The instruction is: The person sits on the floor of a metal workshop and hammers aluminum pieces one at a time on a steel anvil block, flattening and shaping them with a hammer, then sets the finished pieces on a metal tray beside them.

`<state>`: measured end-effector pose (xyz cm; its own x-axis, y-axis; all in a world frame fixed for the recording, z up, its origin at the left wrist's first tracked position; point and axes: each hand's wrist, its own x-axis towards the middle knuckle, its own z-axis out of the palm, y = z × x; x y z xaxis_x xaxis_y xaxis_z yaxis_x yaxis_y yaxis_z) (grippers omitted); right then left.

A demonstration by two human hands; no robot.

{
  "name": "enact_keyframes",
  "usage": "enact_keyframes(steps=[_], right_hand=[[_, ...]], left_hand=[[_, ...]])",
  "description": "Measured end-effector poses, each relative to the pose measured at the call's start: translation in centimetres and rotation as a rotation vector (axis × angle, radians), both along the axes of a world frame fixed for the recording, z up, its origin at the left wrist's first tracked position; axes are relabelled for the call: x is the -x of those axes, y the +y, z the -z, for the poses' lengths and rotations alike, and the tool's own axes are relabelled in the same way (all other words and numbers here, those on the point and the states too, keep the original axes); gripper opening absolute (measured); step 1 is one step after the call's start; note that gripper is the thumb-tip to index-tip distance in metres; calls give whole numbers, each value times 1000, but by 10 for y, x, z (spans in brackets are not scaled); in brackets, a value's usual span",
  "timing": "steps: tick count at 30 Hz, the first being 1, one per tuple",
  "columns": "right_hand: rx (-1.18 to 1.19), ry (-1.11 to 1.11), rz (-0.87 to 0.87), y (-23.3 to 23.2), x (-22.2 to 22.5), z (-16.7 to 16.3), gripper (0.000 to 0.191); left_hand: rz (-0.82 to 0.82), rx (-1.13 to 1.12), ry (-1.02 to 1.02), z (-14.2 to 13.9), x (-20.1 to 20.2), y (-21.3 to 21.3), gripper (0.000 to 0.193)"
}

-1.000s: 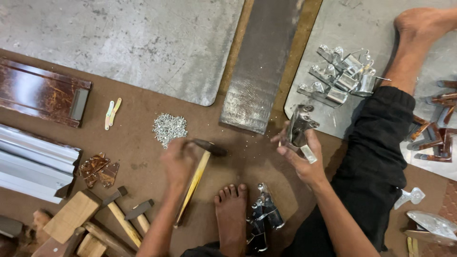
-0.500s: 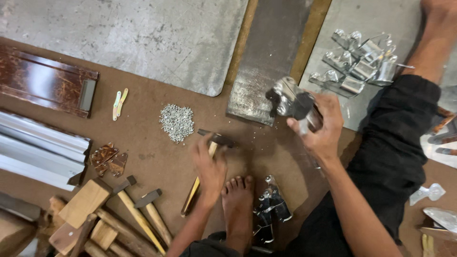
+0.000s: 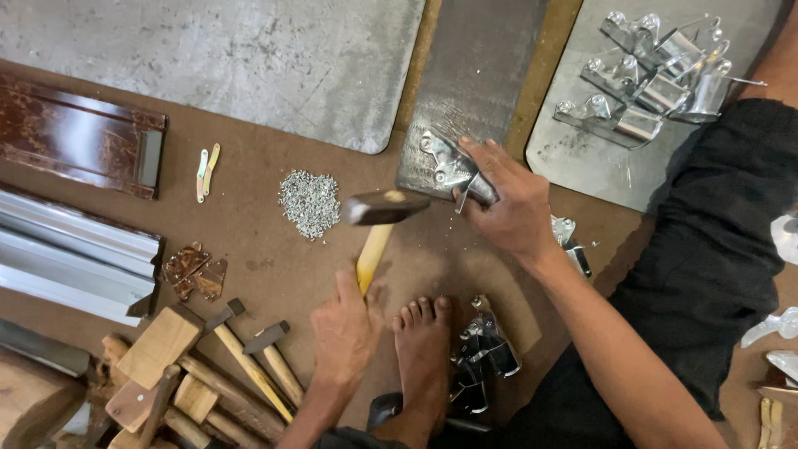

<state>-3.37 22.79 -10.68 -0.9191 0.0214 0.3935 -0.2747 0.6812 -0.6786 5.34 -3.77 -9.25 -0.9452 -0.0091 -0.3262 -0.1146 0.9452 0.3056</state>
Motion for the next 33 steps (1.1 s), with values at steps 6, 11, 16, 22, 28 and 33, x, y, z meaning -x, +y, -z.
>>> enact_keyframes(steps=[6,11,16,22,28,33], right_hand=[[-22,-72,-26,-2,2,-2,61],[55,-37,-49,-3,0,-1,59],[21,-49,-47,-2,0,1,61],[47,-63,-57,-5,1,-4,66],[73,-38,-132,0,0,-6,68],[18,-33,-102,0,-1,-2,56]], left_hand=[[396,-143,755,-27,35,9,46],[448,121,593,-29,50,19,47],[427,56,613,-32,43,16,43],[388,136,310,-36,51,23,45],[290,-737,94,-80,37,16,34],[359,-464,548,-61,47,31,35]])
